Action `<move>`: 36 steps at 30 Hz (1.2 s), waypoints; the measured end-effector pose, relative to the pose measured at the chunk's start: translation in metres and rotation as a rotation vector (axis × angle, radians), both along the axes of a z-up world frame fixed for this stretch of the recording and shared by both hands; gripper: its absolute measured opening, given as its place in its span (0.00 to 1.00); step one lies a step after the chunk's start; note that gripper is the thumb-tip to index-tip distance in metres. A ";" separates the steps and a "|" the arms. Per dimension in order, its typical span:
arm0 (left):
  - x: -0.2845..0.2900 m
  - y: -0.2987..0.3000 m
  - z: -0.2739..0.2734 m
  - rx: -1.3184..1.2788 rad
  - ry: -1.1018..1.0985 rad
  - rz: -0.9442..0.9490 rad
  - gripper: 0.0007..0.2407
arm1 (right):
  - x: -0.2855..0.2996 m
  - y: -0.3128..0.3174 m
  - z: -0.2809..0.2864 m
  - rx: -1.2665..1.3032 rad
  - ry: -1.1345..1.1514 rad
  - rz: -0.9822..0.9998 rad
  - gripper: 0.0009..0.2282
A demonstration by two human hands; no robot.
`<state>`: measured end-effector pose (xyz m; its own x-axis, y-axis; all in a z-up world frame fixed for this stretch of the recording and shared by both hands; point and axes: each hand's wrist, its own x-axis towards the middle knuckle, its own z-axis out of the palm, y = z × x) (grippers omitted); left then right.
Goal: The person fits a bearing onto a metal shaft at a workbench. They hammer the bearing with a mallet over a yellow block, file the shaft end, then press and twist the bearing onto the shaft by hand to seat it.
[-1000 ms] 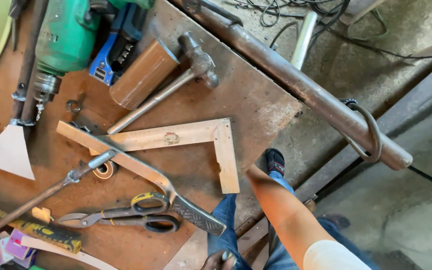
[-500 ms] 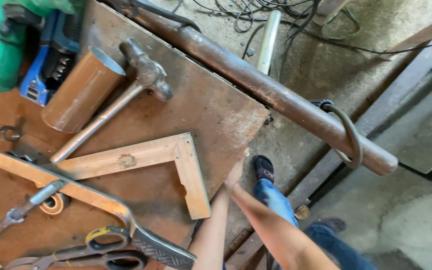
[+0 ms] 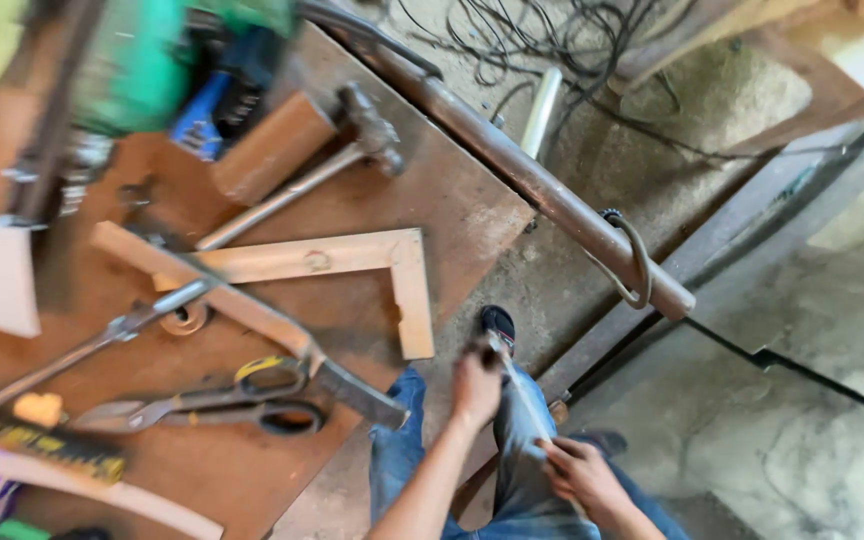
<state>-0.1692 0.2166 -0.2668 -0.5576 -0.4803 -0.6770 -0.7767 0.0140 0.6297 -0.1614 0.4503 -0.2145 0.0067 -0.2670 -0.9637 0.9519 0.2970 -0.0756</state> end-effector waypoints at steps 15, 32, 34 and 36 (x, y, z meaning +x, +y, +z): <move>0.070 -0.053 0.199 0.454 0.328 0.066 0.15 | -0.160 -0.053 0.174 0.105 1.410 0.645 0.13; -0.065 -0.048 0.163 0.355 0.561 1.135 0.19 | -0.311 -0.162 0.126 -0.563 1.597 1.115 0.07; -0.058 -0.042 0.148 0.216 0.680 1.092 0.16 | -0.305 -0.184 0.122 -0.654 1.616 1.148 0.06; -0.064 -0.023 0.140 0.275 0.709 1.096 0.15 | -0.313 -0.184 0.111 -0.602 1.631 1.160 0.07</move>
<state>-0.2327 0.1938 -0.1272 -0.2435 -0.7990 -0.5498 0.1895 -0.5951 0.7810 -0.4745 0.2660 -0.1036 -0.2063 -0.9754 -0.0782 -0.6302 0.1936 -0.7519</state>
